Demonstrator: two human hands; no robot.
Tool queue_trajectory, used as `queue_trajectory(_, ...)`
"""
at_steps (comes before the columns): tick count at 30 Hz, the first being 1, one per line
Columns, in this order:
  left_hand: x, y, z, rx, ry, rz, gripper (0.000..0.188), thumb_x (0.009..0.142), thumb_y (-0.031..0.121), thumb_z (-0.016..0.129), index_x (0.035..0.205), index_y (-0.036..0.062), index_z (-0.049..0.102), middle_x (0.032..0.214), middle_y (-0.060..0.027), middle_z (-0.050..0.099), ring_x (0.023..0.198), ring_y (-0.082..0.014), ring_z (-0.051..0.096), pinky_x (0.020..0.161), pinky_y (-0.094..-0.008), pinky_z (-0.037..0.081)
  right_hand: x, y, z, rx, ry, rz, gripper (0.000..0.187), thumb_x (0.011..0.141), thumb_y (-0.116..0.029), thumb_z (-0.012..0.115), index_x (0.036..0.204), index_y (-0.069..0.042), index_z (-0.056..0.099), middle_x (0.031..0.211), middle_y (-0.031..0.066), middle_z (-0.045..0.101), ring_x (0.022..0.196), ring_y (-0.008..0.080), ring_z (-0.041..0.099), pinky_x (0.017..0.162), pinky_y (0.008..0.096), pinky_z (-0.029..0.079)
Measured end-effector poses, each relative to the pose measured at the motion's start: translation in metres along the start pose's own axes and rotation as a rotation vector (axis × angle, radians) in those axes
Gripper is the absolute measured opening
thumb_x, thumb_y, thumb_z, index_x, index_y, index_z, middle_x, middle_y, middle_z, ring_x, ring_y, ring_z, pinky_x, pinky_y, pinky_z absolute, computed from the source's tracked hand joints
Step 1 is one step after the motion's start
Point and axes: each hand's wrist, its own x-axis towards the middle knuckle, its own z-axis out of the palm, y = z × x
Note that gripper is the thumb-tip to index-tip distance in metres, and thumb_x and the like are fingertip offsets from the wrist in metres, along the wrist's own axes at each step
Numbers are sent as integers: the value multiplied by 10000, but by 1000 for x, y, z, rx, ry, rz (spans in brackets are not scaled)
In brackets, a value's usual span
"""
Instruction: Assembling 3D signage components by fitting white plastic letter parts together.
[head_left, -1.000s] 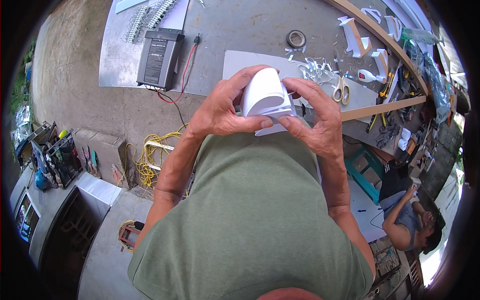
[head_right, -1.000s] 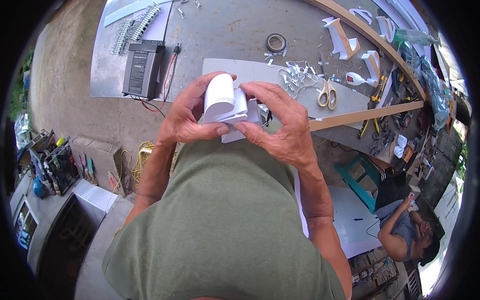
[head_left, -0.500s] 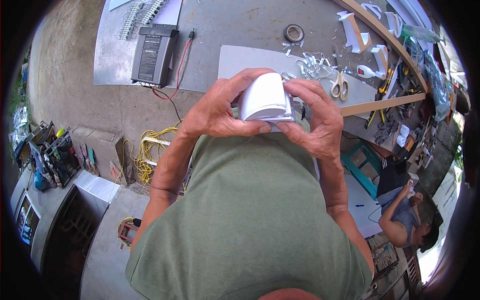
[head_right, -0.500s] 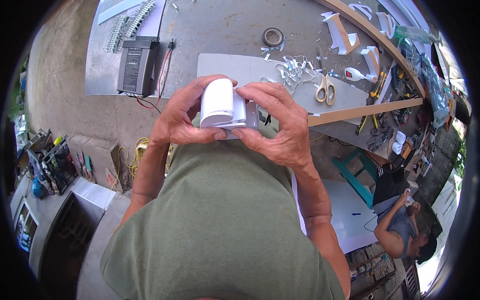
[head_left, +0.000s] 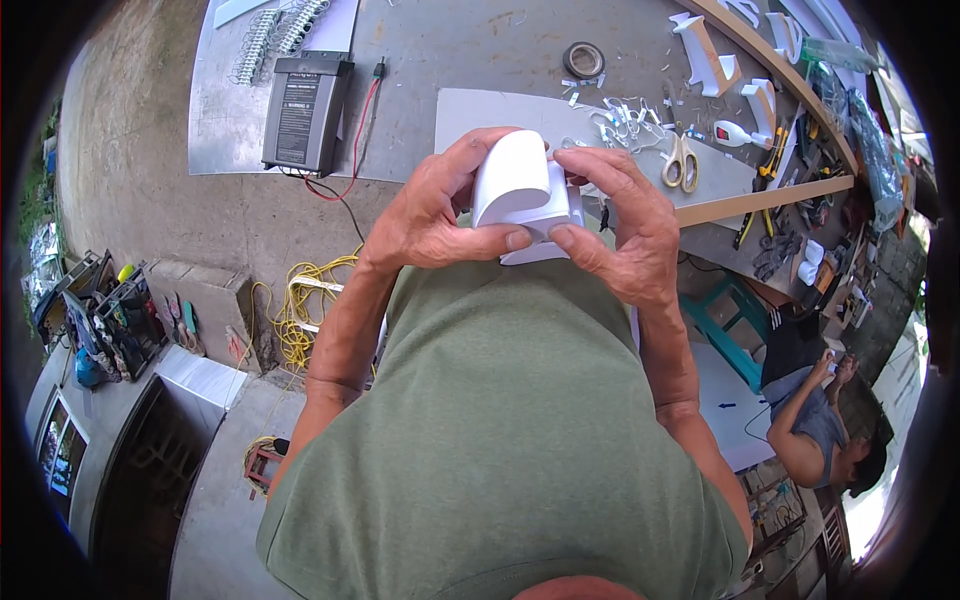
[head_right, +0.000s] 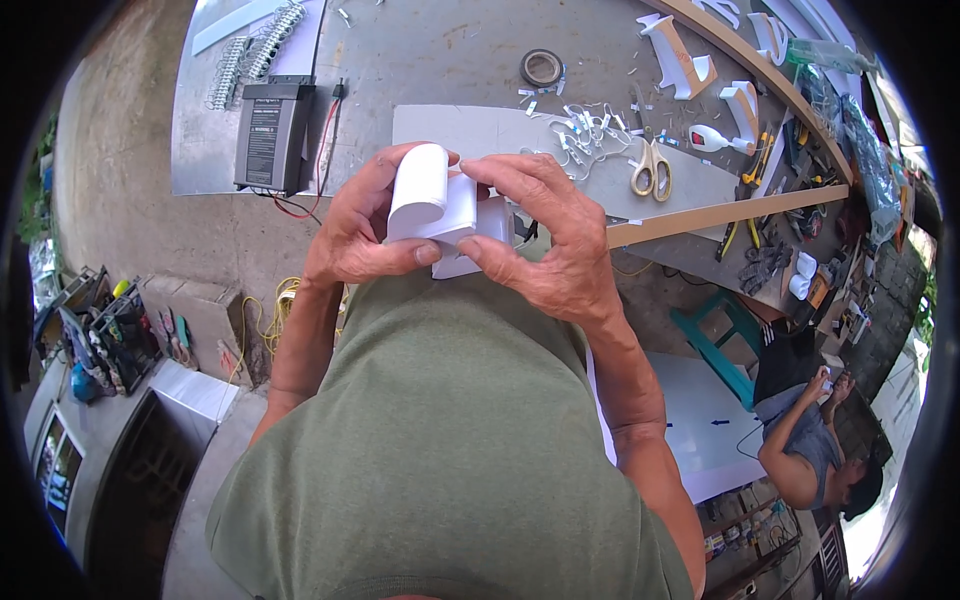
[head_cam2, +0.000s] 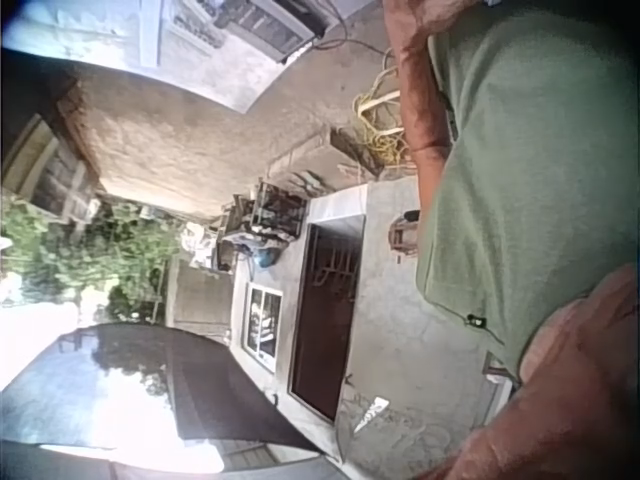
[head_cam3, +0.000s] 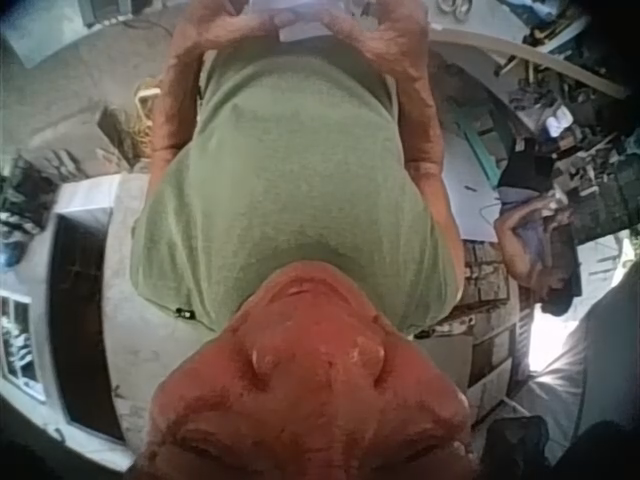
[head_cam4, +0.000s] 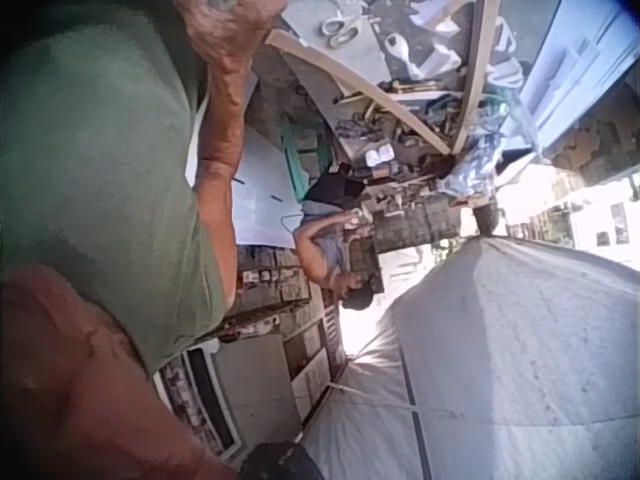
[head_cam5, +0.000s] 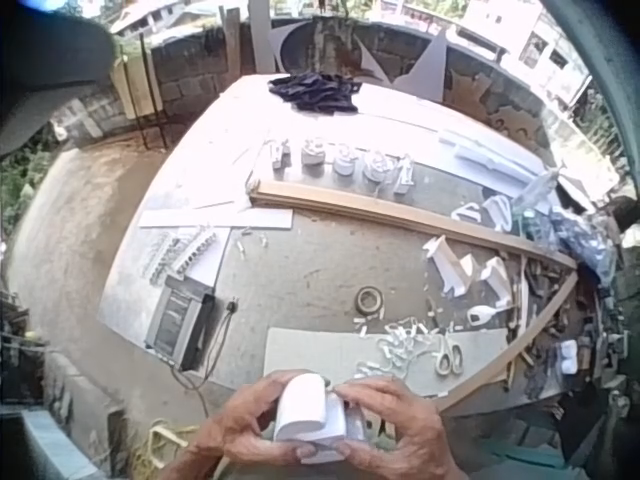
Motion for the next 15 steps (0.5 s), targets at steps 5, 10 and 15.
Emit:
queue_trajectory(5, 3, -6, -2, -147, 35, -43, 788, 791, 155, 843, 1465, 12, 460, 1377, -149, 586, 1288, -238, 560, 1113, -396, 418, 6, 11, -3, 85, -6, 82, 464, 874, -246, 812, 1273, -41, 693, 1136, 142, 717, 1014, 239, 676, 895, 364, 543)
queue_trajectory(10, 9, -10, -6, -164, 53, -6, 723, 866, 184, 804, 1460, -6, 439, 1294, -160, 633, 1232, -241, 608, 1068, -396, 477, 11, 18, 0, 244, 22, 300, 461, 889, -287, 807, 1266, -47, 696, 1146, 133, 715, 1006, 210, 676, 885, 355, 550)
queue_trajectory(15, 5, -19, -9, -309, 102, 93, 695, 869, 163, 800, 1442, 9, 437, 1260, -243, 684, 1213, -299, 658, 1068, -431, 502, 5, 19, -8, 86, 61, 177, 575, 827, -366, 855, 1283, -64, 679, 1253, 135, 674, 1140, 240, 646, 959, 384, 535)
